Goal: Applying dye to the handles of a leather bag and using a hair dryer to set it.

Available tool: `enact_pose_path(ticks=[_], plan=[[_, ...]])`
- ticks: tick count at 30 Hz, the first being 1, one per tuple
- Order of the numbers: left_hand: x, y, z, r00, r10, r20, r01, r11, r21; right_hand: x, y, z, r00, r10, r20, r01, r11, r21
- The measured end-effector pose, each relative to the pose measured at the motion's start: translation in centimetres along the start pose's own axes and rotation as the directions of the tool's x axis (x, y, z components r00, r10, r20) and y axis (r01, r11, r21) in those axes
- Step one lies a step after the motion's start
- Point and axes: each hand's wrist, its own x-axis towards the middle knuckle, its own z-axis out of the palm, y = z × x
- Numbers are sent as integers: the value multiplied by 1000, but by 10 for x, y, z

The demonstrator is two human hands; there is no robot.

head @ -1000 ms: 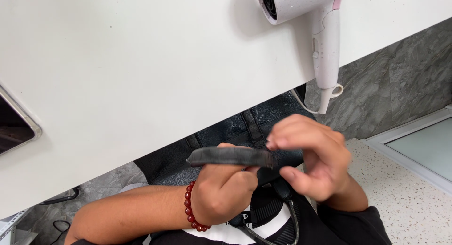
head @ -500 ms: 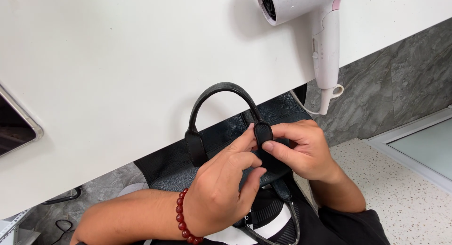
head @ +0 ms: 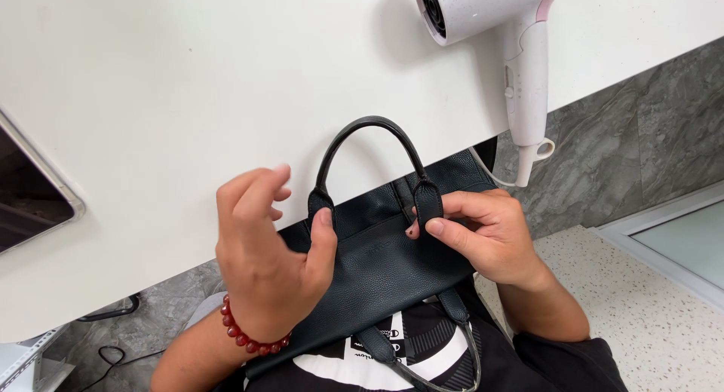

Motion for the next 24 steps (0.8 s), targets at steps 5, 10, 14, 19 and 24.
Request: enact_pose_path(ticks=[5, 10, 14, 19, 24], plan=[[-7, 3, 4, 989, -101, 109, 98, 994, 38, -2, 5, 1, 1000, 6, -6, -6, 1000, -28], [-14, 4, 9, 978, -95, 186, 106, 993, -50, -29, -6, -12, 996, -66, -67, 54, 985, -165], [-18, -1, 10, 942, -226, 249, 266, 953, -142, -52, -21, -22, 927, -325, 188, 370, 709, -600], [-23, 3, 12, 972, -161, 173, 198, 954, -224, -54, -12, 3, 852, -394, 345, 485, 346, -803], [-27, 11, 4, 944, -229, 239, 288, 923, -254, -61, -5, 17, 664, -581, 472, 678, 200, -708]])
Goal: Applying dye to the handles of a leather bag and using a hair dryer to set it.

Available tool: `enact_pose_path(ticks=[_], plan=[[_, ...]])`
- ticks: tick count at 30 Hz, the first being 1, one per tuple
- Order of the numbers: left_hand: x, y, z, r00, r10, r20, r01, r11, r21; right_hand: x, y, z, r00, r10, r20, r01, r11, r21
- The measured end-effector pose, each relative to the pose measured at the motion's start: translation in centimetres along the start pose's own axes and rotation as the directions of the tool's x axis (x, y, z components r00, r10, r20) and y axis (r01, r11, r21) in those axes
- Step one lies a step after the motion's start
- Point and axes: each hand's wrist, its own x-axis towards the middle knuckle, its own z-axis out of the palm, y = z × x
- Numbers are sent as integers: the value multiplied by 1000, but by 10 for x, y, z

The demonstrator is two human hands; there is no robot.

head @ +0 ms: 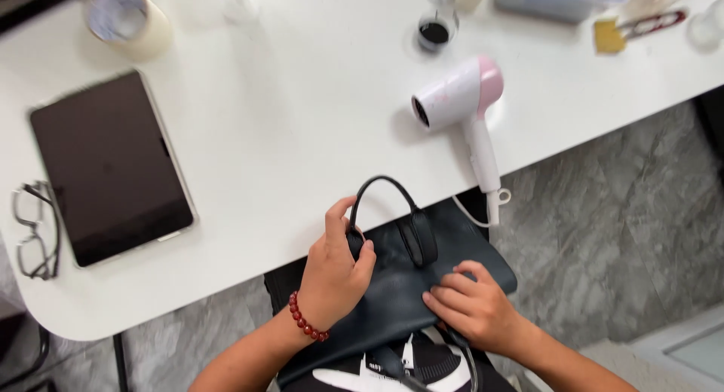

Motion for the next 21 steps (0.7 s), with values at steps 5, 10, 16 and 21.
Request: enact_pose_path(ticks=[5, 10, 16, 21], plan=[[1, 23, -27, 999, 0, 41, 0, 1000, 0, 22, -19, -49, 997, -67, 23, 65, 994, 88], [7, 42, -66, 996, -22, 87, 33, 991, -127, 63, -51, -111, 985, -128, 114, 102, 972, 210], [-1, 0, -69, 949, -242, 201, 300, 890, -344, 106, -66, -121, 912, -159, 379, 0, 922, 388], [0, -47, -51, 984, -163, 67, 173, 814, -554, 142, -42, -102, 718, -213, 663, -178, 864, 471]])
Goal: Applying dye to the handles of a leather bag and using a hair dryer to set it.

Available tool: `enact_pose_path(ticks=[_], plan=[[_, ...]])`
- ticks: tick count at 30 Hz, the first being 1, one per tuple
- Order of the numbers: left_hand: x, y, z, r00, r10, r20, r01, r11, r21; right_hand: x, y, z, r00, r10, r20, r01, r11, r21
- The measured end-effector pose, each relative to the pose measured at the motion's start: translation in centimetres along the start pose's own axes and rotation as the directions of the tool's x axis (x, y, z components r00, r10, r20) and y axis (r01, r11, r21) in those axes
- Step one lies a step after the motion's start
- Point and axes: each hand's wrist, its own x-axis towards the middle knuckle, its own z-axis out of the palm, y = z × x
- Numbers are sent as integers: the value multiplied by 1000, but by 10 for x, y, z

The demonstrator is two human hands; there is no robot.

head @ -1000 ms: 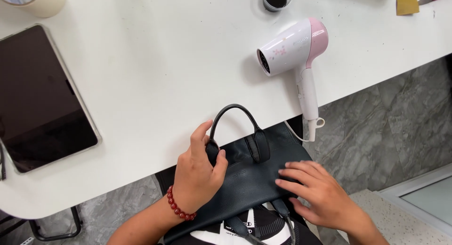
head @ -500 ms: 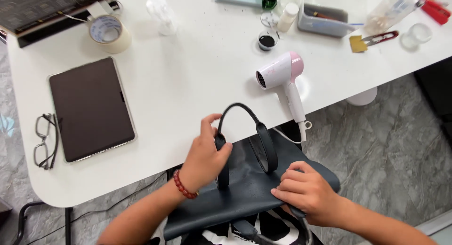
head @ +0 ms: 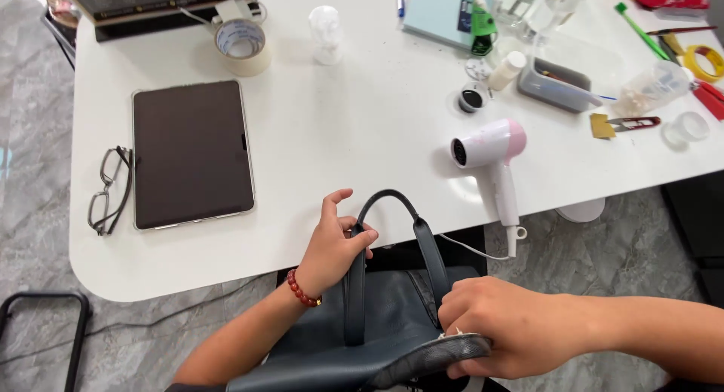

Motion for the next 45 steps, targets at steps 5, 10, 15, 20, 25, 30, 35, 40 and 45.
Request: enact_pose_path(ticks=[5, 10, 15, 20, 25, 30, 35, 40, 45], plan=[[4, 10, -11, 999, -13, -50, 25, 967, 253, 13, 30, -26, 997, -12, 70, 5, 995, 96], [15, 16, -24, 995, -70, -70, 91, 926, 367, 29, 54, -77, 990, -126, 58, 120, 987, 106], [20, 7, -37, 994, -94, -61, 89, 993, -80, 24, 137, -105, 997, -47, -65, 69, 914, 400], [23, 9, -36, 995, -57, -79, 55, 998, -17, 42, 161, -74, 906, 251, -341, -170, 953, 249], [24, 11, -30, 991, -89, -101, 92, 996, 20, 49, 162, -65, 878, 327, -350, -282, 943, 174], [22, 6, -26, 990, -75, -118, 74, 997, -13, 44, 177, -54, 879, 456, -140, -161, 560, 812], [18, -16, -26, 989, 116, -88, -127, 983, -130, 44, 173, -58, 868, 488, -89, -183, 481, 857], [31, -10, -11, 974, 174, -147, -223, 861, -457, 40, 176, -54, 884, 459, -85, -152, 456, 877], [36, -12, 16, 990, -21, -139, -41, 904, -427, 31, 186, -42, 914, 383, -136, -65, 467, 882]])
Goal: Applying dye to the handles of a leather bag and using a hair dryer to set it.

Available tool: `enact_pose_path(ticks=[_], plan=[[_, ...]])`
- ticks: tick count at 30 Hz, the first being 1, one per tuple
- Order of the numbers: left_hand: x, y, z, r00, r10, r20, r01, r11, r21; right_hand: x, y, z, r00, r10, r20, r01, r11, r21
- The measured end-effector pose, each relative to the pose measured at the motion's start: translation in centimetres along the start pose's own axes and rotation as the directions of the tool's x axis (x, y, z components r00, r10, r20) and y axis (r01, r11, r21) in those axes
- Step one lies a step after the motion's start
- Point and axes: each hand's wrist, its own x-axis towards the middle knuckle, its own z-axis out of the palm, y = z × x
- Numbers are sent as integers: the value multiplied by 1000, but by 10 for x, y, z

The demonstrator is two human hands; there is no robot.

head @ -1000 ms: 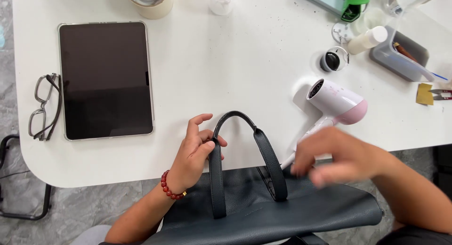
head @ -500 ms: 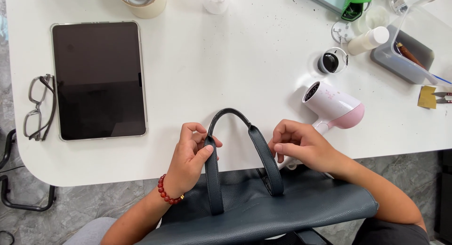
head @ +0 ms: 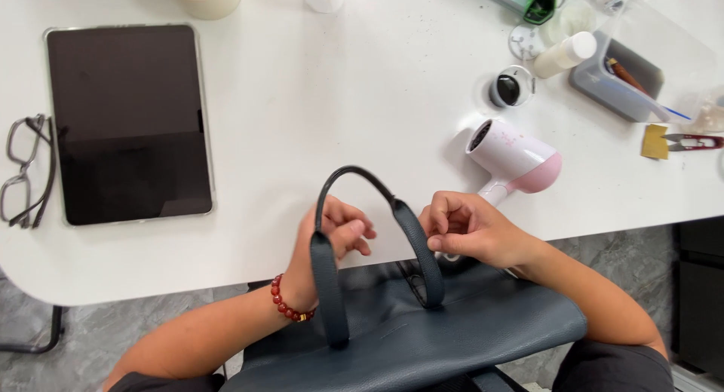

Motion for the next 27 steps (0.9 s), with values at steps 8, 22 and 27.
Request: enact_pose_path(ticks=[8, 22, 27], plan=[[11, 23, 58, 914, -212, 346, 98, 943, 319, -10, -17, 6, 981, -192, -8, 191, 980, -58], [14, -31, 30, 781, -377, 498, 425, 905, 18, -135, -93, -247, 388, -699, -601, -660, 244, -710], [18, -51, 21, 842, -289, 455, 333, 943, -17, -99, -129, -238, 584, -290, -758, -728, 226, -647]])
